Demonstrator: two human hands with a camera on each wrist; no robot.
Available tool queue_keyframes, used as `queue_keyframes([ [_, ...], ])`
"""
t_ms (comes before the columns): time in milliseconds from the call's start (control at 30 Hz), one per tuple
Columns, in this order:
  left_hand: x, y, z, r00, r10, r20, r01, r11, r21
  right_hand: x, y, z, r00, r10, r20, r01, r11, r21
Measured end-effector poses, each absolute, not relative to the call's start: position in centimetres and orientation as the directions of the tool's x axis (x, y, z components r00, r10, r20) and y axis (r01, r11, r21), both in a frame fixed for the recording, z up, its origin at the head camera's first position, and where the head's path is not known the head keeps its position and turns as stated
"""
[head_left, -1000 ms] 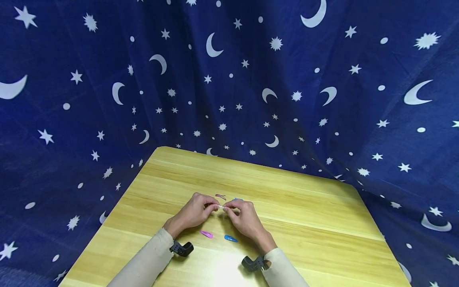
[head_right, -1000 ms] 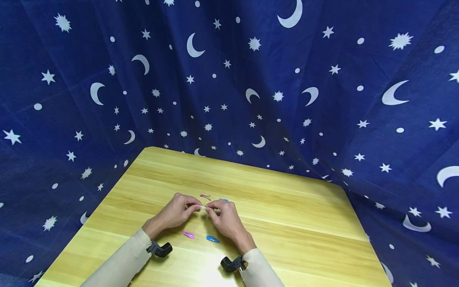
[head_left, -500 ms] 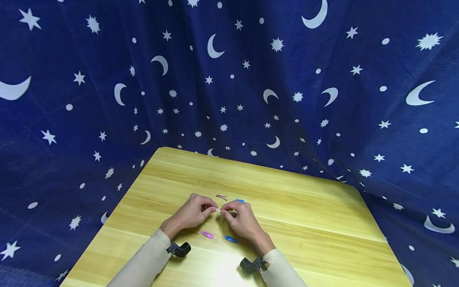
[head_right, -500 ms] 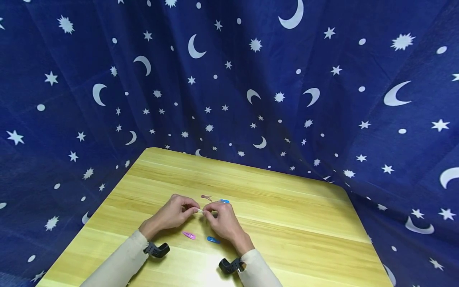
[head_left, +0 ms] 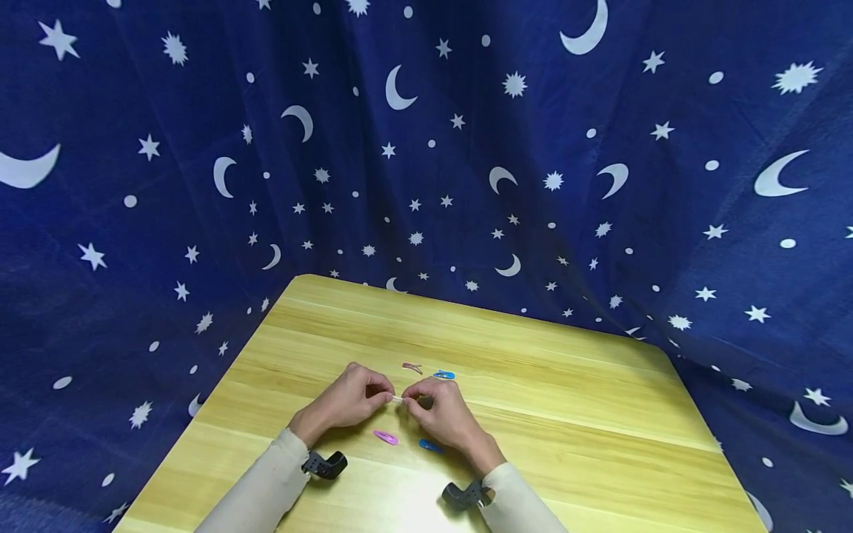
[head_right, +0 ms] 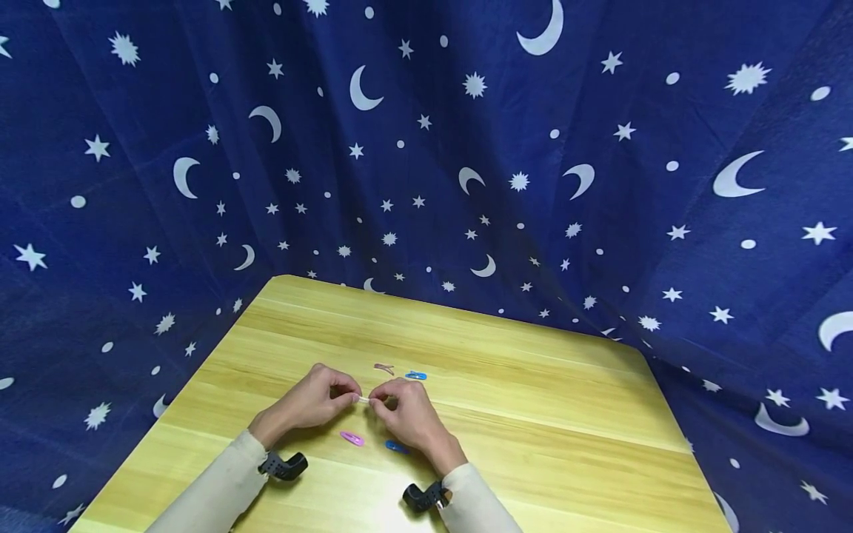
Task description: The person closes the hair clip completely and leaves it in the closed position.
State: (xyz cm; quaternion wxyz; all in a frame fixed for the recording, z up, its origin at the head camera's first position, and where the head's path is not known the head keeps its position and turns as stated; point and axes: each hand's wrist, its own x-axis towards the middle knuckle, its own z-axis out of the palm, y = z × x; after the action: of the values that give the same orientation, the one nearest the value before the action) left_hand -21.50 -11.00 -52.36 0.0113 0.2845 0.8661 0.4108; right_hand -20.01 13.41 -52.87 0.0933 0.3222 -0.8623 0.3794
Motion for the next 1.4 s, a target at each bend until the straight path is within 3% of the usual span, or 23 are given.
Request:
queue_keyframes([
  [333,-21.4,-11.2,-52.8,-0.83,0.525,0.189,0.496,0.537,0.682,-19.7,13.2,-53.4,-0.748,-0.548,0.374,-0.657,0.539,-0.527],
  [700,-21.4,-11.0,-52.6,-0.8,0.568,0.192,0.553,0.575,0.603,-19.4,12.7,-53.5,-0.709,-0.606,0.361,-0.706,0.601,-0.376],
  [1133,-21.3,-10.9,-52.8,-0.781,0.6,0.176,0.578,0.584,0.57,-19.4,12.5,-53.7,-0.661,-0.643,0.387,-0.75,0.579,-0.318],
  [1400,-21.6,-10.9,-53.2,-0.786,0.6,0.148,0.563,0.596,0.573,-19.4,12.3,-53.7,-0.669,-0.649,0.362,-0.742,0.609,-0.279],
])
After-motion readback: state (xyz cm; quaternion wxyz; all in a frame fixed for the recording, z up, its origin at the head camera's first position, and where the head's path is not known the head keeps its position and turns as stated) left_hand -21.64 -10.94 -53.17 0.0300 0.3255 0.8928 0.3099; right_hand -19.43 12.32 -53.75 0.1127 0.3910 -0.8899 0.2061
